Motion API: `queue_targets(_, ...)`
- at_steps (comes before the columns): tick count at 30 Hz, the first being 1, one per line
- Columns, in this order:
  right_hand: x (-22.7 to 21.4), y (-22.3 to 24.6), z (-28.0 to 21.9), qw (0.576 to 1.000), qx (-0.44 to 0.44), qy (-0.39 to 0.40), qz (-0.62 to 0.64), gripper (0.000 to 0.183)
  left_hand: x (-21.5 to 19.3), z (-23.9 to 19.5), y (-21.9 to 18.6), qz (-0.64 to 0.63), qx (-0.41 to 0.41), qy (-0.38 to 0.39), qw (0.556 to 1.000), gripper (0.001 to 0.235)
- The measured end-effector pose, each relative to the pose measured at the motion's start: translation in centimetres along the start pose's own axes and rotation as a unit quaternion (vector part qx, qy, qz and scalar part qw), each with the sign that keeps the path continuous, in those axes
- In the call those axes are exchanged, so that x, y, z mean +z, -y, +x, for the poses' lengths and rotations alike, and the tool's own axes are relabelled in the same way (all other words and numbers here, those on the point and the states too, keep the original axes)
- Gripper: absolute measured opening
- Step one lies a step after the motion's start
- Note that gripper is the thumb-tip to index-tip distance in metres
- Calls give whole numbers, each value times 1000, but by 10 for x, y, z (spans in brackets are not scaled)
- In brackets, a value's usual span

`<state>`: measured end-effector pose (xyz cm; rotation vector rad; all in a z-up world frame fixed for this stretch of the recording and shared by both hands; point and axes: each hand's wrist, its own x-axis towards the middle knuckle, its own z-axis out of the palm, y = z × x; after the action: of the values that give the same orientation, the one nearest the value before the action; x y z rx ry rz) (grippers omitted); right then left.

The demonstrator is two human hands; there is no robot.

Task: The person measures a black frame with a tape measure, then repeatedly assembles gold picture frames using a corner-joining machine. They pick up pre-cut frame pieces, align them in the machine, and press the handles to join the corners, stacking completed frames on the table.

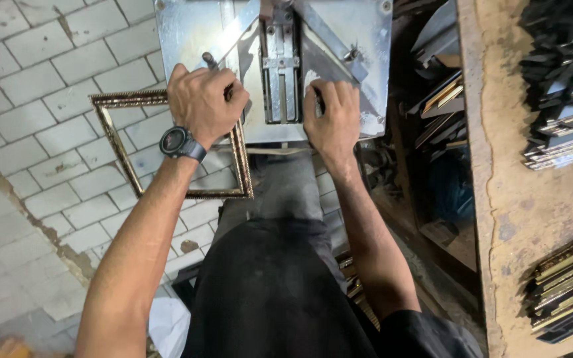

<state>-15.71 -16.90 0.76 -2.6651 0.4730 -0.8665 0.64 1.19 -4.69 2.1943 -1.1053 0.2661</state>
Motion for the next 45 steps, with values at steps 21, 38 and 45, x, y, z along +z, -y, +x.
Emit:
queue_targets(21,-5,4,-2,1000,-12,0,5,9,-13,5,-13,-7,-27,-15,1000,20)
queue_targets(38,76,-25,89,999,-11,19,27,10,-6,11,-8,-12,-46,-17,999,21)
queue_targets(45,85,-19,102,1000,18,13,16,13,-8,8,-11,-18,-46,-29,998,18)
